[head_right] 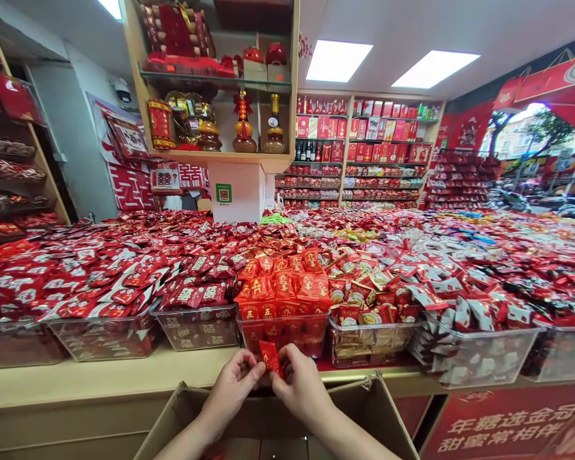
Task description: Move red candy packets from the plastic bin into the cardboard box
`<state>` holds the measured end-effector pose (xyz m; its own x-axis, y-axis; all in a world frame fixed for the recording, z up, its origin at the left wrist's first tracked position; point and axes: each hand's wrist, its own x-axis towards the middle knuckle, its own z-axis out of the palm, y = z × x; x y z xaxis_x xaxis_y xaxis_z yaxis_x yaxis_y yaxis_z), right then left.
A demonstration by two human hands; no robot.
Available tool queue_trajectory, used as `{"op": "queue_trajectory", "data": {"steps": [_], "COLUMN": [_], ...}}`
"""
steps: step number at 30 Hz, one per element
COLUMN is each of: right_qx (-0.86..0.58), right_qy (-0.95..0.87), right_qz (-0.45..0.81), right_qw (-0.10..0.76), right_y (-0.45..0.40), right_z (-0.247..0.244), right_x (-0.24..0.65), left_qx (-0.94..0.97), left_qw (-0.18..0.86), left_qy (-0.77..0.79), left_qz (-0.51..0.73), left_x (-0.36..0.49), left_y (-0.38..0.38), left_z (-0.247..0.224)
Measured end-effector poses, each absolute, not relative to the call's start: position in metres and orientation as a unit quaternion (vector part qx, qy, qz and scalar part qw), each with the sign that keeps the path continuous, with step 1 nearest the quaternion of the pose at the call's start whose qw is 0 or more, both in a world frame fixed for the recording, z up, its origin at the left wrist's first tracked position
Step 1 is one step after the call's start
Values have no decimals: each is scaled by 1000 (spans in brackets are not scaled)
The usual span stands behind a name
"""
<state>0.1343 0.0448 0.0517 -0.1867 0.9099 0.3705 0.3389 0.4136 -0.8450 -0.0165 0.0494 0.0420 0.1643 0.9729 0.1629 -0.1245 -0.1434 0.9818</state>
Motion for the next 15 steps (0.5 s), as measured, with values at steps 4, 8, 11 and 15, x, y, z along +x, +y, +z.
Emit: {"op": "queue_trajectory", "data": {"steps": [4, 8, 11, 15], "right_qx": [-372, -368, -408, -396], "right_qy": [-757, -700, -625, -623], "right_qz": [294, 370, 442, 494], "right_qw": [450, 487, 498, 459], "right_y": [36, 39, 45, 48], "right_z": [56, 58, 58, 56], "right_x": [134, 139, 142, 141], "left_qx": [567, 512, 499, 514], "left_qw": [565, 606, 639, 648], "left_qy": [329, 330, 297, 285], "left_qz": [501, 513, 504, 484], "left_x": [-19, -23, -22, -16], "left_y": [44, 45, 44, 38], "left_z": [48, 50, 51, 57]}}
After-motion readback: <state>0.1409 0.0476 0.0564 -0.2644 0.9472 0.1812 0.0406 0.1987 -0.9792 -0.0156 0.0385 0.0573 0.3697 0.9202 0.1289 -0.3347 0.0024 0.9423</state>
